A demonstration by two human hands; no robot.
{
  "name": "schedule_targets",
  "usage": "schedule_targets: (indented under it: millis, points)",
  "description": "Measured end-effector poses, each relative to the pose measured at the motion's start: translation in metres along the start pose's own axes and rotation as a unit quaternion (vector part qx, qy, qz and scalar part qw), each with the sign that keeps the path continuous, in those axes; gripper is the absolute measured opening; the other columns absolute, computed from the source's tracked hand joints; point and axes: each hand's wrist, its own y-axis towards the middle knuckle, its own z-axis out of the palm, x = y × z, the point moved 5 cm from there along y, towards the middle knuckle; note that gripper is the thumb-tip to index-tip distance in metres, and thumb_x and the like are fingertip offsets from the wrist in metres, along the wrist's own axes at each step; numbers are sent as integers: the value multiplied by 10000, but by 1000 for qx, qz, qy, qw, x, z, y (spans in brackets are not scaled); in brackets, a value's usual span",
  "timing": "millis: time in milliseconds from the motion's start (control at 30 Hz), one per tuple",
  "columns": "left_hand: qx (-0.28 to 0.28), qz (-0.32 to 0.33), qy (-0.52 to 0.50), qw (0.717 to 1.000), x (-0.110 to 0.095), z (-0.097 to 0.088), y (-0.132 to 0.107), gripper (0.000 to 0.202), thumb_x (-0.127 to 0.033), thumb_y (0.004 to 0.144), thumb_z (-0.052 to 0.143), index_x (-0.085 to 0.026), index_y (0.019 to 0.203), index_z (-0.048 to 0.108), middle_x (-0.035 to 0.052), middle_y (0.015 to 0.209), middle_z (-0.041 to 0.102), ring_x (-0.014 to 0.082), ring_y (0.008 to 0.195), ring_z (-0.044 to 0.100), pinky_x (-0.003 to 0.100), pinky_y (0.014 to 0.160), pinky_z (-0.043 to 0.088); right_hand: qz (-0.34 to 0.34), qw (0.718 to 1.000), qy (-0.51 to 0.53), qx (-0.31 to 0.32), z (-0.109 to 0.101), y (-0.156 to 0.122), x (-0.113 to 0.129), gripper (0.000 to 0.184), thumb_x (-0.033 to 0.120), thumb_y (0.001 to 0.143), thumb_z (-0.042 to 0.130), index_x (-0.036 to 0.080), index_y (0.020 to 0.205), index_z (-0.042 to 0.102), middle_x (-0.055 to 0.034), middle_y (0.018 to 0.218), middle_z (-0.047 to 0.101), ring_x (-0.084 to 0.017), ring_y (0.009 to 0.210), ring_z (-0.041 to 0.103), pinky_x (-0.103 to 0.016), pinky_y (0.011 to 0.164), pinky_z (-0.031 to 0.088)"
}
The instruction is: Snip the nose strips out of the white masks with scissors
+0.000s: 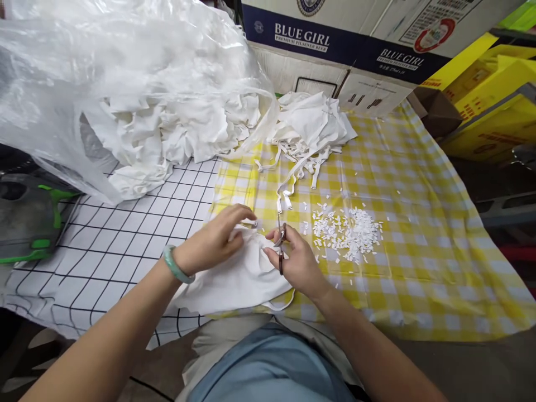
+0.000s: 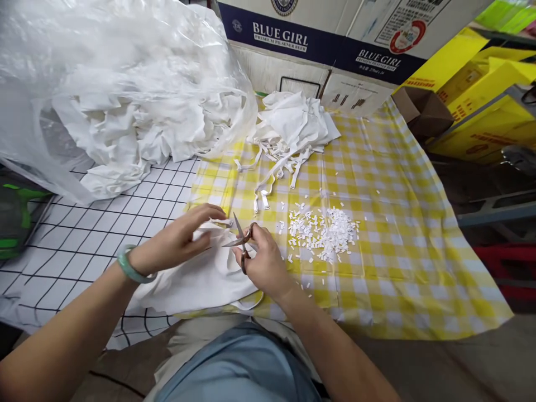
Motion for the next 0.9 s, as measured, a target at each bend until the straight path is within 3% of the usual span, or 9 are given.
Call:
schedule_targets:
  millis: [100, 167, 367, 533, 600, 667, 767, 833, 900]
  points:
    - [41, 54, 26, 997, -3, 13, 1, 231, -110, 861, 515, -179, 1037, 648, 136, 1112, 646, 280, 1057, 574, 442, 904, 480, 2, 999, 30, -28, 0, 2, -1, 193, 240, 784, 672, 225, 870, 500, -57, 980, 656, -199, 933, 609, -361, 900, 479]
    - [22, 59, 30, 998, -4, 12, 3, 157, -143, 911, 499, -170, 908, 654, 137, 1045, 653, 261, 989, 585, 427, 877, 489, 20, 998, 58, -21, 2, 2, -1, 192, 250, 782, 677, 222, 877, 513, -61, 980, 665, -199, 926, 618, -359, 886, 485]
    - [-99, 85, -21, 991, -36, -35, -19, 136, -90, 944, 492, -164, 990, 596, 101, 990, 631, 187, 939, 612, 311, 799, 506, -47, 991, 102, 67, 16, 12, 23, 272, 233, 764, 703, 224, 1025, 626, -51, 1103, 672, -211, 1045, 619, -374, 982, 449]
    - [-125, 26, -36, 991, -53, -57, -52, 147, -32, 908, 514, -177, 906, 538, 62, 933, 603, 155, 883, 601, 257, 719, 489, -66, 976, 154, 141, 31, 28, 42, 73, 218, 795, 670, 210, 779, 599, -14, 848, 653, -196, 907, 637, -350, 899, 489]
    - [-127, 18, -31, 991, -55, -61, -62, 163, -20, 905, 510, -181, 920, 536, 64, 954, 599, 156, 899, 600, 253, 711, 488, -99, 965, 171, 170, 36, 31, 53, 74, 201, 793, 672, 218, 834, 612, -34, 955, 684, -223, 1081, 608, -382, 1001, 445]
    - [-127, 31, -25, 991, -59, -66, -68, 201, -6, 908, 498, -184, 983, 553, 73, 1001, 609, 162, 952, 604, 259, 752, 502, -121, 944, 195, 239, 45, 31, 65, 166, 207, 774, 692, 226, 927, 632, -42, 1086, 680, -234, 1197, 558, -391, 1059, 404]
    - [-133, 35, -11, 990, -64, -79, -75, 235, -4, 903, 500, -190, 1022, 579, 65, 999, 619, 158, 952, 609, 257, 775, 514, -97, 904, 237, 344, 58, 33, 76, 159, 242, 754, 713, 207, 891, 641, -24, 967, 661, -206, 1013, 618, -359, 962, 459]
    - [-143, 15, -5, 990, -66, -89, -79, 201, -20, 890, 521, -192, 968, 589, 51, 956, 622, 152, 898, 613, 248, 737, 514, -85, 896, 249, 359, 61, 39, 81, 102, 234, 765, 708, 193, 816, 629, -10, 862, 635, -179, 901, 616, -345, 914, 469]
    - [-155, 3, 1, 988, -68, -97, -82, 176, -32, 876, 537, -194, 917, 589, 44, 937, 630, 155, 875, 622, 249, 716, 516, -98, 892, 251, 362, 62, 43, 85, 94, 213, 771, 706, 191, 824, 631, -21, 890, 646, -183, 959, 608, -357, 966, 442]
